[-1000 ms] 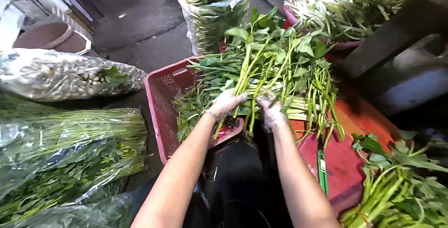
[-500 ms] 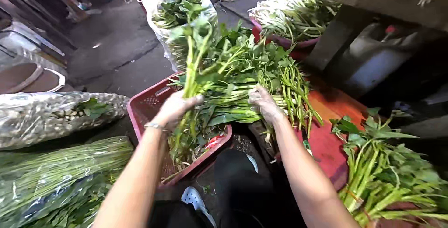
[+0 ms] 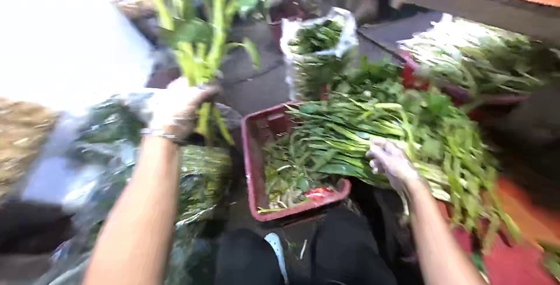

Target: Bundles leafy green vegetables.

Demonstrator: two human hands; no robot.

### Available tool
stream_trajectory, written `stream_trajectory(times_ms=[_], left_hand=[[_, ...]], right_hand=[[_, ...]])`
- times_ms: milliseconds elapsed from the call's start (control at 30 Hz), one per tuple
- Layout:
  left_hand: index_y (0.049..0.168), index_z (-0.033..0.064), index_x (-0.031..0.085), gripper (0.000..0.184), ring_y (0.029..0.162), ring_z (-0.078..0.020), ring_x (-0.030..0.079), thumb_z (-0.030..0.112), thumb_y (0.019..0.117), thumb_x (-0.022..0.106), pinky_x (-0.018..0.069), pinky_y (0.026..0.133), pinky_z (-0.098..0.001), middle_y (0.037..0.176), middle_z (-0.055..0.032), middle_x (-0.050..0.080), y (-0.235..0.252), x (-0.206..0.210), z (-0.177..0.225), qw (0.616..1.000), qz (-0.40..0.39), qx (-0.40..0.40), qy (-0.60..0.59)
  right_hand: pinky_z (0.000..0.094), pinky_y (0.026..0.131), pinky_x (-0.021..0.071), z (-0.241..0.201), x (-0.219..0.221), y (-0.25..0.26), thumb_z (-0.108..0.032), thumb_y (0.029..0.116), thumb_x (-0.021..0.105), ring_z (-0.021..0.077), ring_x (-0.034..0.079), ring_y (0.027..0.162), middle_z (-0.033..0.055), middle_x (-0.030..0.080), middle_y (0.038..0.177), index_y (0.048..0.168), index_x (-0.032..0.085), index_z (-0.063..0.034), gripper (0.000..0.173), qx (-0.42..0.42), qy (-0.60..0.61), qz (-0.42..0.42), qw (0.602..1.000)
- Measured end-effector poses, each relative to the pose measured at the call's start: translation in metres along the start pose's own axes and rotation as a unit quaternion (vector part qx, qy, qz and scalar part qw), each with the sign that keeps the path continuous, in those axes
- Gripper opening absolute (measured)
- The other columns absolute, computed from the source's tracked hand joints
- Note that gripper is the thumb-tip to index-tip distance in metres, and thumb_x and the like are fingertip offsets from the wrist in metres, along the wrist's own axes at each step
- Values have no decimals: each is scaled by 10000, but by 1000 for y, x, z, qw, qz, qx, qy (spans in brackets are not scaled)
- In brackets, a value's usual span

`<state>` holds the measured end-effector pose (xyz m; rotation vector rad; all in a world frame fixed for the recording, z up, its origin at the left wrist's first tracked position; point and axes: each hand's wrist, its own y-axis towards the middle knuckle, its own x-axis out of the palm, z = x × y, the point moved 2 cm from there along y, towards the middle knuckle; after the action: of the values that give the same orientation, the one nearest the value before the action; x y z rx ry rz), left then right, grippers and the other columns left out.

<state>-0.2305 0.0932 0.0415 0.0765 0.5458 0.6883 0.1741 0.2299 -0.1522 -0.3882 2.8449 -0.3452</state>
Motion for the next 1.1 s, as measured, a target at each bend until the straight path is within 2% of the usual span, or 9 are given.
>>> stream_trajectory(times_ms=[100,167,300,500,633,767,833,1033,1100], left_hand=[[1377,126,538,503,826,-138,671,369,961,683,591,727,-359,1044,-46,694,-32,37,-31,995,-63,-13,-71],[1364,81,532,501,821,-168,670,328,963,703,586,727,-376,1014,-83,693,-55,75,-55,988,-74,-53,-127],[1337,-17,535,455,952,-130,660,77,922,695,566,859,-319,1083,-115,671,-93,128,-94,972,-86,-98,-194],[1385,-27,504,551,1060,-137,635,-10,875,715,538,933,-309,1195,-144,645,-113,142,-132,963,-103,-137,-209],[1424,34,459,544,1005,-108,645,95,923,662,553,898,-301,1150,-79,656,-111,146,-145,922,-152,-143,-326],[1296,95,571,288,602,-39,493,207,1097,394,460,571,-182,842,26,566,-106,152,-152,877,-103,-187,-431],[1235,84,609,286,535,-44,435,202,1107,382,421,524,-179,759,34,518,-102,157,-155,872,-75,-192,-443],[1366,104,561,337,514,-66,463,247,1117,385,448,505,-193,734,17,518,-91,152,-158,861,-11,-196,-470],[1381,107,547,375,653,-56,541,319,1112,394,485,607,-198,874,0,601,-94,155,-155,889,-32,-177,-421]], right_hand=[[363,775,583,-45,74,-20,-176,1046,557,160,677,839,123,702,1103,1306,646,-31,311,-119,-24,-124,985],[387,850,590,-68,130,-31,-221,1062,546,185,694,941,142,688,1201,1346,635,-38,349,-161,1,-180,970],[341,858,570,-84,201,-40,-210,1022,644,158,673,927,136,697,1047,1209,646,36,308,-89,81,-168,978],[342,914,564,-48,221,-29,-142,940,745,166,670,1006,149,685,1130,1313,585,32,441,-36,92,-166,981],[327,892,563,-43,222,-22,-167,991,678,119,658,999,80,683,1142,1368,559,-46,414,-41,129,-182,974],[307,805,593,-40,217,-8,-103,1006,624,123,690,874,51,722,1004,1273,616,-46,273,-70,165,-245,953],[291,777,597,-39,214,-7,-82,995,640,104,689,830,34,716,942,1236,624,-56,243,-72,151,-237,957],[271,802,593,-39,203,-10,-6,922,691,99,697,871,51,732,989,1265,616,-14,352,-98,136,-204,964],[281,802,605,-42,211,-12,18,908,704,107,708,856,49,743,967,1233,639,-15,333,-104,145,-220,959]])
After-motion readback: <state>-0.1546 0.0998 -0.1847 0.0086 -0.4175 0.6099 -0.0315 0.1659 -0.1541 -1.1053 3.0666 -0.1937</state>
